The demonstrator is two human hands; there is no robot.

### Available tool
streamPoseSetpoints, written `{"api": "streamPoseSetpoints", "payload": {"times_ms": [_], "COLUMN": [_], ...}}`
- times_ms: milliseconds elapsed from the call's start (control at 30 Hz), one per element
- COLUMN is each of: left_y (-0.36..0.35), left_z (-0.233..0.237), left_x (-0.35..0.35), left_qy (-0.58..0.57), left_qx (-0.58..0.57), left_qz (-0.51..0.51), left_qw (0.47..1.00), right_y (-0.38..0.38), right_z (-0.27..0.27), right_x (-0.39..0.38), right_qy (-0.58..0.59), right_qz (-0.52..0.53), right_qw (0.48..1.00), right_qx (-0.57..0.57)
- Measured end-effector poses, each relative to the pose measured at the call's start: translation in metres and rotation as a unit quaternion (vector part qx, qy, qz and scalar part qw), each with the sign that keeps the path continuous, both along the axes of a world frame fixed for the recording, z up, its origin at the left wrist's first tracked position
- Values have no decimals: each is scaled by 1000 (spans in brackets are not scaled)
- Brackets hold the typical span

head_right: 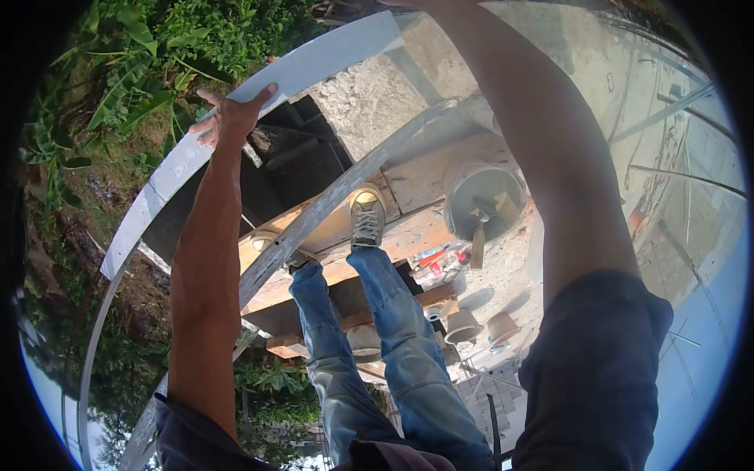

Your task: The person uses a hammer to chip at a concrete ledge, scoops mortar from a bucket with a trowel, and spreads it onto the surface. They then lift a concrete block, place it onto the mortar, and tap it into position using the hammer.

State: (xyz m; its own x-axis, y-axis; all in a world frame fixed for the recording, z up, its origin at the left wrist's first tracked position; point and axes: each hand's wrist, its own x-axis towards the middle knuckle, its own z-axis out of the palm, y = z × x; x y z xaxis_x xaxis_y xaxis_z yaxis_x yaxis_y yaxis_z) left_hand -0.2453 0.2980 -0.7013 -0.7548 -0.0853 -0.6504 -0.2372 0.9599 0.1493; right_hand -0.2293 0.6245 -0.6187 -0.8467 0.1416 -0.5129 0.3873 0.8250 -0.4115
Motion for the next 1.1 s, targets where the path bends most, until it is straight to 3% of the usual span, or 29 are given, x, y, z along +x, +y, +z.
{"api": "streamPoseSetpoints", "payload": {"times_ms": [33, 167, 233, 267, 300, 333, 367, 400, 433, 467, 500, 533, 567, 633, 767, 867, 933, 967, 1033, 1100], "left_y": [-2, -3, 4, 6, -5, 6, 7, 4, 9, 8, 8, 4, -2, -4, -15, -19, -29, -33, -35, -37], "left_z": [-4, -10, 6, 22, 0, 24, 26, 6, 13, 16, -17, -80, -111, -83, -62, -43, -18, -11, -3, 10], "left_x": [0, 2, 2, 6, 5, 5, 9, 10, 7, 10, 14, 20, 22, 20, 18, 15, 14, 15, 11, 0], "left_qy": [-3, 6, -1, -3, 11, -23, 15, 36, 3, 22, 27, 45, 62, 120, 106, 94, 85, 80, 67, 43], "left_qx": [1, 28, 42, 43, 94, 65, 47, 34, -13, -1, -10, 114, 238, 205, 135, 88, 56, 41, 16, 19], "left_qz": [-3, -7, 21, 50, 30, 64, 64, 63, 52, 53, 60, 83, 104, 94, 114, 126, 134, 136, 137, 113], "left_qw": [1000, 1000, 999, 998, 995, 996, 997, 997, 999, 998, 998, 989, 964, 967, 979, 984, 986, 987, 988, 993], "right_y": [1, -13, 13, 30, 47, 58, 50, 45, 38, 35, 34, 39, 46, 56, 51, 63, 62, 58, 48, 24], "right_z": [15, 84, 70, 62, 51, 41, 42, 35, 32, 33, 33, 23, 8, -25, -56, -88, -103, -103, -94, -51], "right_x": [14, 66, 86, 92, 93, 90, 84, 74, 58, 43, 34, 23, 16, 2, -29, -27, -23, -22, -17, 5], "right_qy": [-3, 68, 168, 138, 105, 86, 108, 133, 136, 77, 18, 20, 21, 47, -22, -17, 79, 78, 23, 31], "right_qz": [-3, -251, -179, -195, -206, -223, -210, -198, -188, -127, -65, -19, -15, 22, 16, 13, 250, 252, 153, 108], "right_qw": [1000, 965, 969, 970, 968, 965, 966, 970, 970, 989, 993, 998, 998, 998, 999, 999, 965, 964, 984, 991], "right_qx": [1, -20, 8, -42, -97, -106, -106, -48, -71, 9, 96, 54, 51, -32, 16, -48, 0, 0, 94, 70]}}
